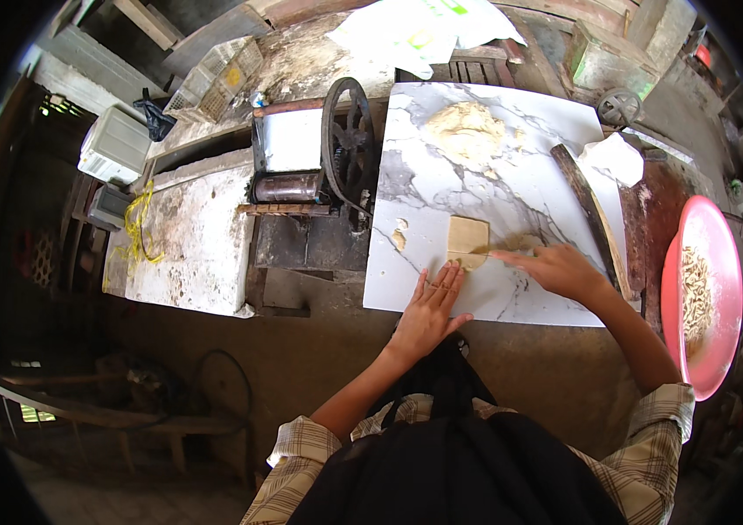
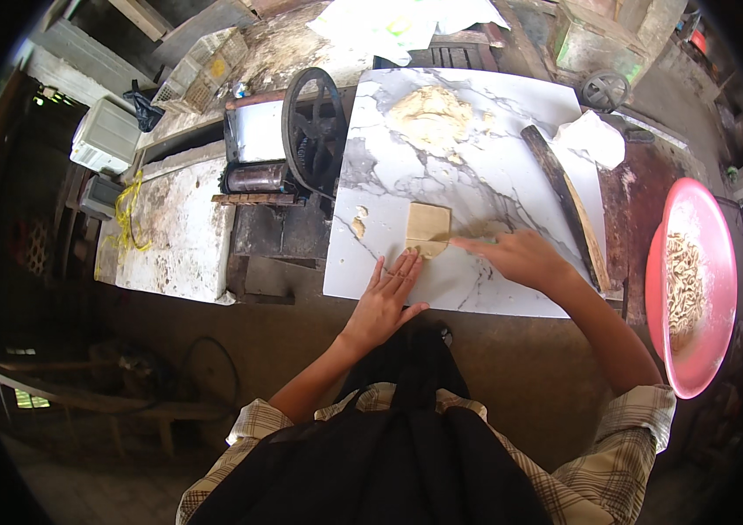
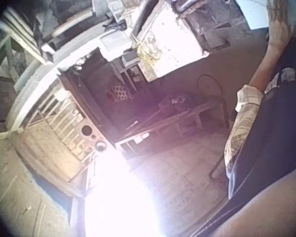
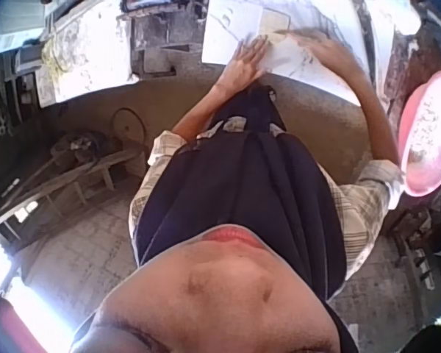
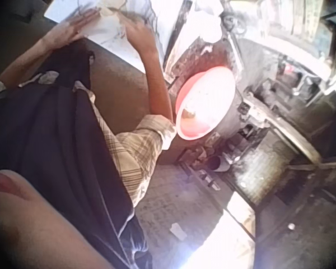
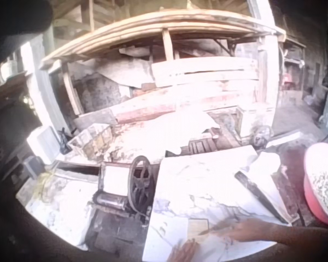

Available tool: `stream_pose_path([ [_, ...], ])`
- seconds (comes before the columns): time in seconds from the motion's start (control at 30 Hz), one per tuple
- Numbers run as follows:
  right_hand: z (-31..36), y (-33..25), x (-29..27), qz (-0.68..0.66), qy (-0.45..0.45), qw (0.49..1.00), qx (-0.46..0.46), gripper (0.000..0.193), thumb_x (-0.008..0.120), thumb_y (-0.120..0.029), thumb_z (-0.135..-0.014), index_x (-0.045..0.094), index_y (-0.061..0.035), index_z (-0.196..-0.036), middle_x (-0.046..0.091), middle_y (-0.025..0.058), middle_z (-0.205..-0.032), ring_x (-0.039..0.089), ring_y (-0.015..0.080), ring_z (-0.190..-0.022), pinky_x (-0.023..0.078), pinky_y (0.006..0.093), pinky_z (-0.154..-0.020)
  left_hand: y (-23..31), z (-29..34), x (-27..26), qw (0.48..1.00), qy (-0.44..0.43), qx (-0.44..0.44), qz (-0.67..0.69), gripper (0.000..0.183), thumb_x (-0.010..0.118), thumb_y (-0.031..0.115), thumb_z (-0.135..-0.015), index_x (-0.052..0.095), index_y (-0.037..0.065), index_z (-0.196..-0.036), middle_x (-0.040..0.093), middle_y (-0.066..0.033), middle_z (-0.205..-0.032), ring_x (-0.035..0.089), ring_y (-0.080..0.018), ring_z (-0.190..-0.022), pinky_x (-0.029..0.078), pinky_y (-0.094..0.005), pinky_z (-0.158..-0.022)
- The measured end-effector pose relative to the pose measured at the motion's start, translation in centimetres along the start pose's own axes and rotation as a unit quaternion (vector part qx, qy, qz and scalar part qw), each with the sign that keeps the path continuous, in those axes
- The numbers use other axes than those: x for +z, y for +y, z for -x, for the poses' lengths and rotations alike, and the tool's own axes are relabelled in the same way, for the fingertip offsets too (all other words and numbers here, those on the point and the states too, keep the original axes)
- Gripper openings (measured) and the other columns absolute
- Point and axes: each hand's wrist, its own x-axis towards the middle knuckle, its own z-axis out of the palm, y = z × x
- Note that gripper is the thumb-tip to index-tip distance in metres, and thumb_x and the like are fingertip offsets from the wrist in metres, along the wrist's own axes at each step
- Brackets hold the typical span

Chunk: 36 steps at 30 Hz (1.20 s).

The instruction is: The person processes dough using a manual pasta machine to create thin strands and uses a rolling pin on a piece of dough.

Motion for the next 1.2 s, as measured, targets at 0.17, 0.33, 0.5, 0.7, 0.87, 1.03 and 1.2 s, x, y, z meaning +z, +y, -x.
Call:
stream_pose_path([
  [0.17, 1.3, 0.5, 0.0, -0.019, -0.023, 0.999, 0.031, 0.055, 0.05, -0.012, -0.088, 0.044, -0.0368, -0.137, 0.056, 0.0089, -0.063, 0.06, 0.0267, -0.056, 0.049, 0.0387, -0.052, -0.1, -0.1, -0.2, 1.0, -0.005, 0.004, 0.0, 0.073, 0.056, 0.038, -0.09, 0.026, -0.001, -0.144, 0.03, -0.0158, -0.149, 0.027, -0.0271, -0.139, 0.02, -0.0501, -0.113],
  [0.33, 2.8, 0.4, -1.4, -0.066, -0.091, 0.989, 0.097, 0.048, 0.048, -0.013, -0.092, 0.045, -0.032, -0.137, 0.059, 0.0111, -0.068, 0.061, 0.0309, -0.06, 0.05, 0.043, -0.058, -0.5, -0.5, -0.6, 0.999, 0.039, 0.007, 0.017, 0.064, 0.066, 0.025, -0.083, 0.039, 0.003, -0.137, 0.042, -0.0139, -0.138, 0.039, -0.029, -0.129, 0.029, -0.0458, -0.108],
  [0.5, 5.3, 2.7, 3.2, -0.15, 0.16, 0.966, 0.137, 0.045, 0.051, -0.014, -0.092, 0.046, -0.0219, -0.136, 0.064, 0.015, -0.084, 0.061, 0.036, -0.074, 0.051, 0.0433, -0.067, -2.4, -3.2, -0.8, 0.991, 0.097, 0.014, 0.086, 0.042, 0.074, 0.011, -0.072, 0.056, 0.01, -0.11, 0.054, -0.0075, -0.107, 0.051, -0.0288, -0.101, 0.041, -0.0408, -0.088],
  [0.7, 2.0, 1.6, 6.8, -0.095, 0.197, 0.935, 0.279, 0.043, 0.056, -0.015, -0.089, 0.05, -0.0189, -0.131, 0.061, 0.0125, -0.09, 0.061, 0.0314, -0.081, 0.049, 0.0427, -0.069, -5.6, -6.7, -1.3, 0.983, 0.091, 0.16, 0.026, 0.026, 0.075, 0.016, -0.072, 0.058, 0.013, -0.091, 0.055, -0.0007, -0.093, 0.052, -0.0233, -0.091, 0.041, -0.0364, -0.075],
  [0.87, -0.5, -0.7, 6.3, -0.024, 0.292, 0.928, 0.231, 0.038, 0.065, -0.015, -0.082, 0.056, -0.0098, -0.118, 0.053, 0.0096, -0.103, 0.05, 0.028, -0.096, 0.042, 0.0408, -0.082, -6.8, -7.7, -1.2, 0.955, 0.125, 0.268, -0.009, 0.021, 0.075, 0.015, -0.071, 0.06, 0.013, -0.086, 0.057, 0.0014, -0.086, 0.055, -0.0188, -0.083, 0.043, -0.033, -0.071],
  [1.03, -3.6, -5.4, 7.0, -0.123, 0.283, 0.944, 0.116, 0.031, 0.071, -0.015, -0.076, 0.057, -0.0087, -0.104, 0.051, 0.0089, -0.106, 0.047, 0.0281, -0.097, 0.037, 0.0402, -0.082, -7.2, -8.3, -0.8, 0.959, 0.141, 0.243, 0.039, 0.017, 0.074, 0.01, -0.072, 0.06, 0.012, -0.083, 0.058, -0.0002, -0.081, 0.055, -0.0187, -0.075, 0.046, -0.0315, -0.065],
  [1.2, -5.2, -5.6, 7.4, -0.136, 0.295, 0.938, 0.12, 0.022, 0.07, -0.012, -0.077, 0.059, -0.0094, -0.095, 0.055, 0.0056, -0.097, 0.05, 0.0247, -0.096, 0.036, 0.0387, -0.079, -7.1, -8.6, -0.7, 0.966, 0.117, 0.164, 0.163, 0.016, 0.073, 0.008, -0.075, 0.06, 0.007, -0.083, 0.059, -0.0034, -0.082, 0.058, -0.0213, -0.076, 0.049, -0.0332, -0.067],
])
